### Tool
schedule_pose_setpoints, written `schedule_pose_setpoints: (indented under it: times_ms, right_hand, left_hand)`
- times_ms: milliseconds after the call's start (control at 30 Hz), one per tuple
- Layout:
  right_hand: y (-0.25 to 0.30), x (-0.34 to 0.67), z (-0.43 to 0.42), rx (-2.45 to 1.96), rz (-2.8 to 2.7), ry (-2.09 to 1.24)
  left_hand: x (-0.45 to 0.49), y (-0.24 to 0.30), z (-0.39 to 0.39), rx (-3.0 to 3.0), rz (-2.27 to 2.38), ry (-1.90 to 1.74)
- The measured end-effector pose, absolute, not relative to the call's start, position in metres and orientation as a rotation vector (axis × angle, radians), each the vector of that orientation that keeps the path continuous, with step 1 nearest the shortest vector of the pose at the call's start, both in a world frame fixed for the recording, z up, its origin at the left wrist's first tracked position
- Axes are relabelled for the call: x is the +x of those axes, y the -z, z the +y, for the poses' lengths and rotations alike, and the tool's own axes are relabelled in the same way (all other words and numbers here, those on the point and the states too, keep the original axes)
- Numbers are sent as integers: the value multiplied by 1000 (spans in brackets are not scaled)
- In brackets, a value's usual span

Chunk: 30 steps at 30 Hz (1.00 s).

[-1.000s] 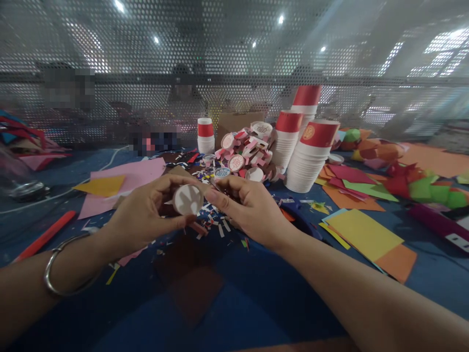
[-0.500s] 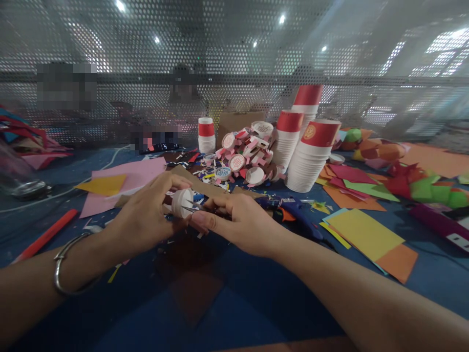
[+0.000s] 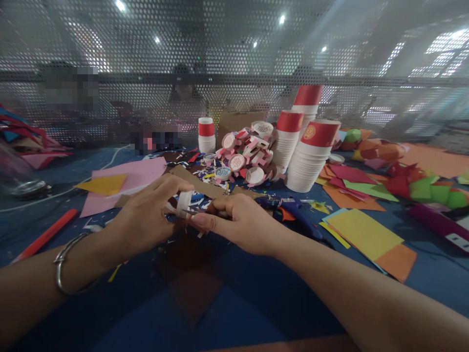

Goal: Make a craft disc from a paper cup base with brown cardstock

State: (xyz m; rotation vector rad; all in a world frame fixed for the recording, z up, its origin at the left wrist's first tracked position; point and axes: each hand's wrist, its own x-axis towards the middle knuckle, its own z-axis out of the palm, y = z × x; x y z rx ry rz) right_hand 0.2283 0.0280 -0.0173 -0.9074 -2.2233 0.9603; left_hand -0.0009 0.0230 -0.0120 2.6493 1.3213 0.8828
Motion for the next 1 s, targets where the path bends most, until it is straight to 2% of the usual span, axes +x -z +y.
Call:
schedule_pose_setpoints:
  times_ms: [767,1000]
  right_hand:
    - [20,231,33,-988,-2238,-965]
    - [19,232,33,-1008,-2208,-1014]
  left_hand:
    - [0,9,20,2825,1140,-953]
    - [-1,10,23,2794,1250,-905]
